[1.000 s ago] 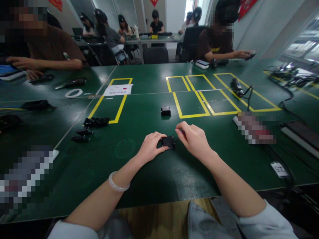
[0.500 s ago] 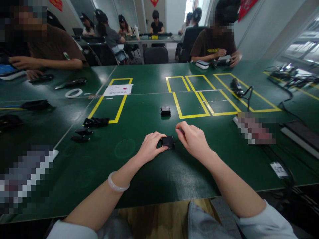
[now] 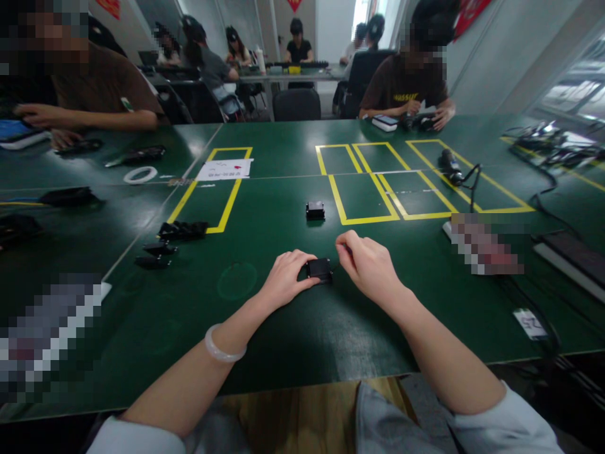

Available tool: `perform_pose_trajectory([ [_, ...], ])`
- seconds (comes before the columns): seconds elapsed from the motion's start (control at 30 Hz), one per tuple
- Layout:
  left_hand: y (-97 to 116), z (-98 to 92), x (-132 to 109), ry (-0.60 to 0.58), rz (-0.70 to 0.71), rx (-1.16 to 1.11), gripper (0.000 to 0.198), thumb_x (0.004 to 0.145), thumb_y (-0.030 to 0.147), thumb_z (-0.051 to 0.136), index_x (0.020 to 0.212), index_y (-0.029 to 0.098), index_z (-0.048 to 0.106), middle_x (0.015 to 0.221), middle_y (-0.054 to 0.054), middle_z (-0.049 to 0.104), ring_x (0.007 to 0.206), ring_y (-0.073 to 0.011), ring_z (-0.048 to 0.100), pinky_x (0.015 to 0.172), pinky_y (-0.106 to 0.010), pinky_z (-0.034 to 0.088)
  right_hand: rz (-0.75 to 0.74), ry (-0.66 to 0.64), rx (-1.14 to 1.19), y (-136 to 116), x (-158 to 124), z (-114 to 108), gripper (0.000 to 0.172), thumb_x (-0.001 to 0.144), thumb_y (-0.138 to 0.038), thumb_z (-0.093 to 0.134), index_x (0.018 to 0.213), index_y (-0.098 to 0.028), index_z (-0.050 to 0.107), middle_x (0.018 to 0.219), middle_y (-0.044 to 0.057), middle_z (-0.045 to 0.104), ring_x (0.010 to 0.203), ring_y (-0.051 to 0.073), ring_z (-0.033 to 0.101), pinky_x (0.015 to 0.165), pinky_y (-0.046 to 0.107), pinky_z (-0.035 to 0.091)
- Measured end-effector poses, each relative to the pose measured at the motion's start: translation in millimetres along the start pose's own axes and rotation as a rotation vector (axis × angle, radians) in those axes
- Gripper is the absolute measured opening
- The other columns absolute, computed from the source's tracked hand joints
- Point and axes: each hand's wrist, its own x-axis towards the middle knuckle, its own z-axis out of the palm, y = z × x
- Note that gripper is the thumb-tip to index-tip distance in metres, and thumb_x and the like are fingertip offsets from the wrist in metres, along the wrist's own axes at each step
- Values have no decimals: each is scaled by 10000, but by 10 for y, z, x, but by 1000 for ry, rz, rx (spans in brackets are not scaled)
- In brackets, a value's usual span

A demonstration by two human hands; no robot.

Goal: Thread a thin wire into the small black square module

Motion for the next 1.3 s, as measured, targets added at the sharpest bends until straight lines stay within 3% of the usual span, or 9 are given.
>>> perform_pose_trajectory([
  [0.23, -8, 7, -7, 10, 8, 0, 392, 845, 443, 648, 1171, 238, 573, 1124, -55, 619, 1063, -254, 552, 923, -393, 393, 5, -9, -32, -15, 0, -15, 314, 989, -381, 351, 822, -196, 542, 645, 11, 617, 575, 134, 533, 609, 257, 326],
  [0.5, -11, 6, -9, 10, 12, -8, 378, 860, 462, 629, 1164, 242, 580, 1125, -51, 618, 1068, -253, 550, 918, -386, 388, 10, -24, -54, -3, -2, -13, 210, 973, -266, 354, 919, -183, 540, 672, 9, 623, 577, 141, 555, 601, 259, 335],
  [0.7, -4, -2, -6, 9, 11, 2, 386, 857, 457, 637, 1166, 234, 575, 1128, -54, 617, 1070, -250, 552, 925, -386, 385, 17, -15, -70, 0, 1, -22, 259, 985, -335, 357, 846, -193, 523, 660, 11, 617, 572, 139, 544, 609, 261, 329],
  [0.97, -10, 4, -2, 7, 14, 9, 385, 860, 456, 635, 1166, 230, 576, 1123, -55, 618, 1071, -252, 554, 920, -385, 394, -9, -26, -81, -10, 13, -40, 190, 967, -243, 369, 900, -178, 535, 694, 12, 636, 596, 143, 557, 620, 262, 330],
  [1.17, 4, -9, 0, 8, 16, 14, 393, 857, 464, 635, 1159, 222, 571, 1117, -57, 623, 1060, -254, 561, 918, -391, 399, -35, 5, -80, 0, 4, -38, 286, 989, -346, 367, 811, -192, 530, 643, 3, 615, 569, 138, 526, 614, 264, 322],
  [1.3, 7, -12, 4, 6, 16, 7, 381, 861, 458, 628, 1157, 224, 574, 1121, -57, 622, 1059, -255, 561, 920, -392, 399, -21, 12, -82, 5, 7, -28, 262, 988, -307, 356, 853, -187, 546, 654, 5, 623, 566, 134, 526, 614, 262, 318],
])
